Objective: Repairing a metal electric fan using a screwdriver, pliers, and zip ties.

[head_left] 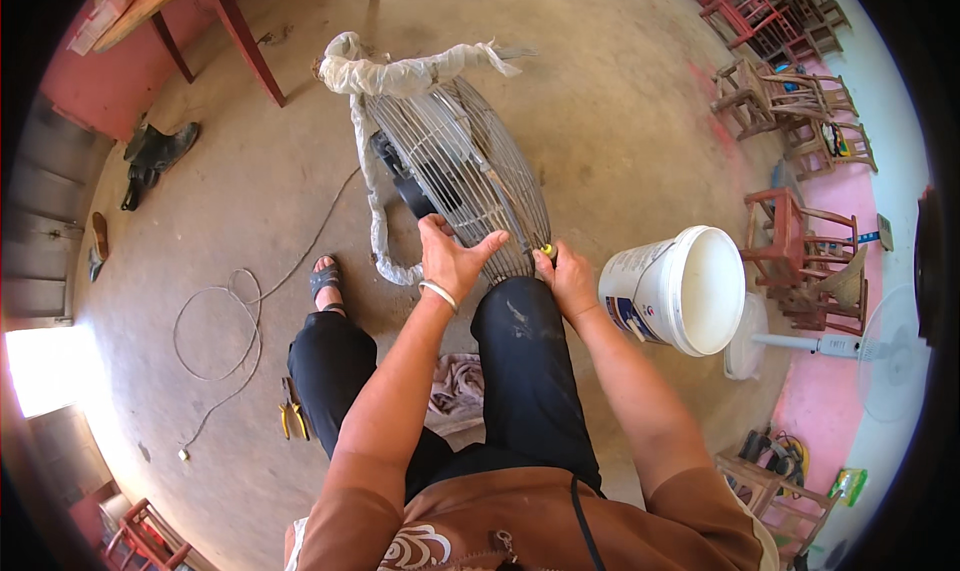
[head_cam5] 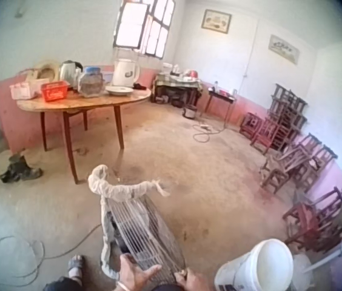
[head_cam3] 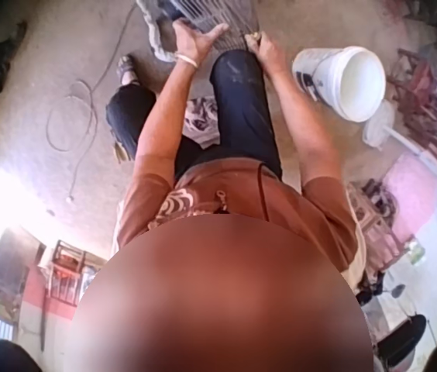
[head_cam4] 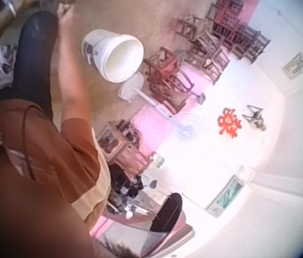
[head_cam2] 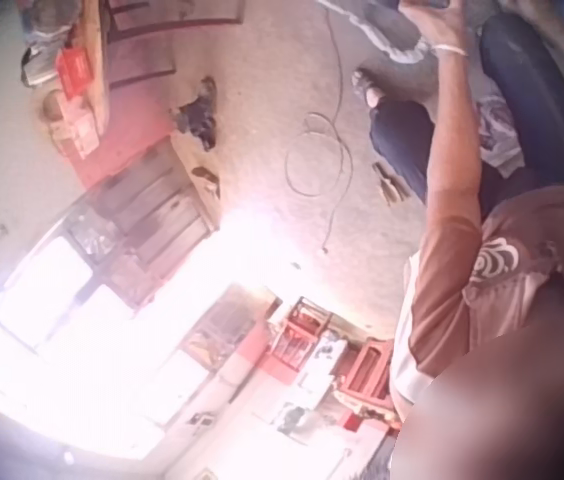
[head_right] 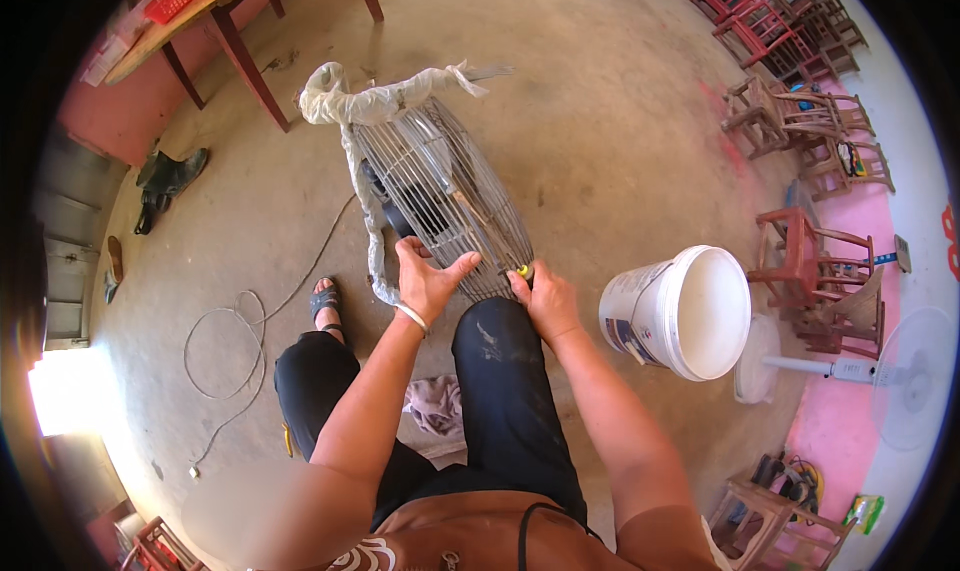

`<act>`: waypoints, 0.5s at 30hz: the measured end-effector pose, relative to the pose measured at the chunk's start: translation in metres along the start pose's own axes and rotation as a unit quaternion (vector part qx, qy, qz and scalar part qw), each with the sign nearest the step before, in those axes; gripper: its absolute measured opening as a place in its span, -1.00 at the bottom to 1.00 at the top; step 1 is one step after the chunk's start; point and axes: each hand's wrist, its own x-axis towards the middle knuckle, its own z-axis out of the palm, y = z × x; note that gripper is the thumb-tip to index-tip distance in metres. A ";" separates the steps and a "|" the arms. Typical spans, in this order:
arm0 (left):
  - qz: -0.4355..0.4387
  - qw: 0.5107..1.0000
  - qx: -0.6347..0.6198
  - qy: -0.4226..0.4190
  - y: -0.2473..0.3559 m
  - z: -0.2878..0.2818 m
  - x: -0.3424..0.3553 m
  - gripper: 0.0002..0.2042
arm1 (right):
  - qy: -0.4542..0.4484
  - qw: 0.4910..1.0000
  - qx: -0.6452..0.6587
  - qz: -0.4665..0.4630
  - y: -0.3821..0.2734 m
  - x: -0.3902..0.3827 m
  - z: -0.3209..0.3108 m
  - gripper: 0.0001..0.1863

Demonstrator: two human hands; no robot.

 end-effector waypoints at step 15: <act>-0.005 1.000 0.005 0.005 0.002 -0.001 0.000 -0.05 | -0.074 0.997 -0.004 0.020 -0.039 -0.004 -0.042 -0.50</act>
